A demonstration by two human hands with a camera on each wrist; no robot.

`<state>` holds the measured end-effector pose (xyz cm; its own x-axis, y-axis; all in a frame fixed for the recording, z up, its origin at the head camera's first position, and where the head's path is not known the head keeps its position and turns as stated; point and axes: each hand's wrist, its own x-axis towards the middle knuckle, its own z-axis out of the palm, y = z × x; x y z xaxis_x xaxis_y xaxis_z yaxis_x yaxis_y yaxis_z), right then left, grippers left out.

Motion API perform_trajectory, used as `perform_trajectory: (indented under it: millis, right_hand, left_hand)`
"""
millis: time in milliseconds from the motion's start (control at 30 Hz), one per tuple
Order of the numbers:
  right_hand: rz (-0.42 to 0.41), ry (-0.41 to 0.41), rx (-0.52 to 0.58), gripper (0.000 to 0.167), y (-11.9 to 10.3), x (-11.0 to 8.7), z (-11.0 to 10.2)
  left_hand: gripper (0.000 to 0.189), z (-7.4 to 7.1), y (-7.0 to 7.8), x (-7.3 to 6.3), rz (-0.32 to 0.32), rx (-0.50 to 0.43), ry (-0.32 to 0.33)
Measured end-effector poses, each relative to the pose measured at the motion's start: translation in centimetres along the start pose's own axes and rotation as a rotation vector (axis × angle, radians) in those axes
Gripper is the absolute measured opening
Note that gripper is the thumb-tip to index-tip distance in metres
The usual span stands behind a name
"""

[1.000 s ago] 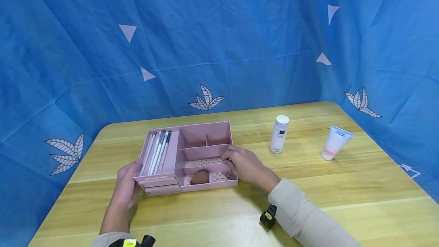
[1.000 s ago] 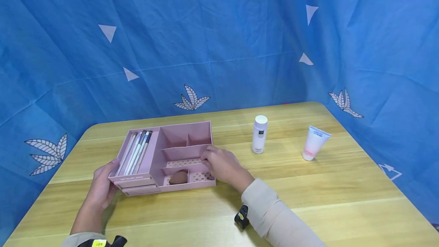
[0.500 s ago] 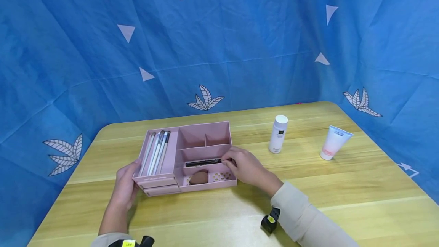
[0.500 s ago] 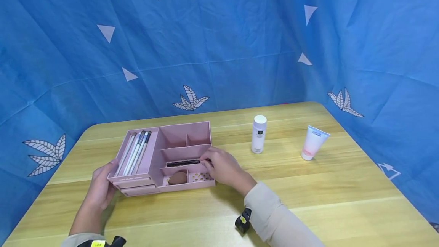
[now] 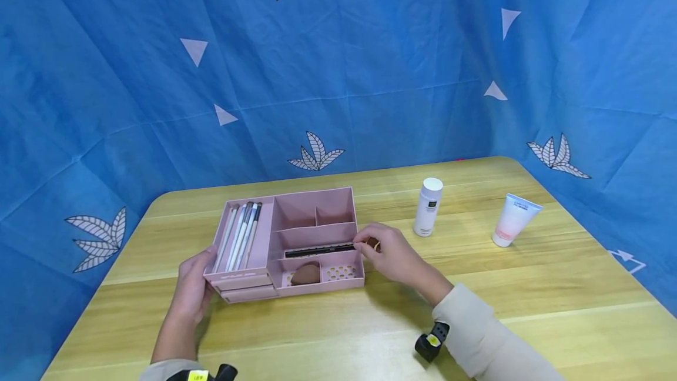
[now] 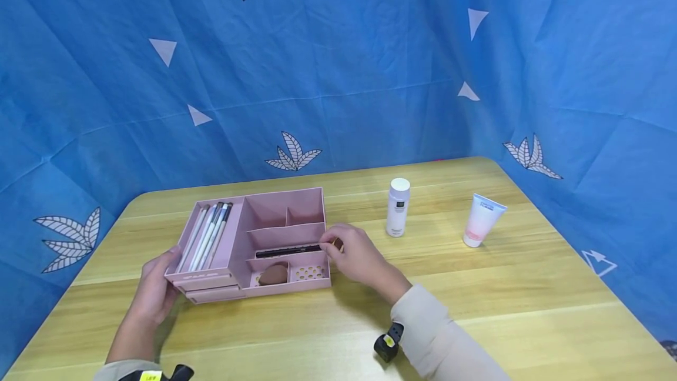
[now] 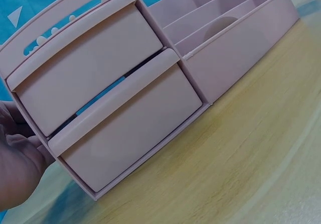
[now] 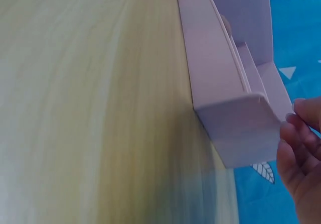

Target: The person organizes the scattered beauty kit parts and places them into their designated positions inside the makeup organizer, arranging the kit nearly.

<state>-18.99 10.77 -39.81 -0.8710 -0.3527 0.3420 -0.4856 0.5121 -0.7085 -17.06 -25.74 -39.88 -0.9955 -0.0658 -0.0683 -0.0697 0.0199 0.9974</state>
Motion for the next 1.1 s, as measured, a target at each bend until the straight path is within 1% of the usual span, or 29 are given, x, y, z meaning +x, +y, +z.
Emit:
perform_trajectory:
  millis: [167,267,367,500,567,633,767,833,1033,1100]
  right_hand:
    - [0.036,0.027,0.012,0.005,0.7,-0.5,-0.5]
    - [0.064,0.04,0.015,0.007,1.1,-0.8,-0.9]
    - [0.09,0.054,0.012,0.007,1.6,-1.1,-1.4]
    - [0.118,0.097,0.013,0.006,2.3,-1.6,-2.3]
    - [0.133,0.119,0.016,0.006,2.5,-1.8,-2.9]
    - [0.154,0.134,0.015,0.005,2.8,-2.1,-3.5]
    - [0.2,0.144,0.001,0.007,3.5,-2.9,-4.5]
    - [0.212,0.15,-0.012,0.007,3.8,-3.3,-4.9]
    - [0.239,0.178,-0.049,0.01,4.8,-4.6,-6.2]
    - [0.258,0.186,-0.059,0.012,5.0,-5.1,-6.8]
  left_hand:
    - [0.038,0.0,0.0,0.0,0.004,-0.003,0.001]
    - [0.036,0.0,-0.1,-0.1,0.012,-0.009,0.0]
    - [0.043,0.1,-0.1,-0.1,0.017,-0.005,-0.001]
    - [0.059,0.2,0.0,0.0,0.016,0.013,-0.006]
    - [0.062,0.2,0.0,-0.1,0.018,0.017,-0.007]
    - [0.058,0.3,0.0,-0.1,0.021,0.012,-0.002]
    - [0.038,0.3,0.0,-0.1,0.027,-0.01,0.008]
    - [0.033,0.3,0.0,-0.1,0.027,-0.015,0.009]
    - [0.06,0.1,0.1,-0.1,0.004,0.031,-0.005]
    - [0.064,0.1,0.1,-0.1,-0.005,0.04,-0.007]
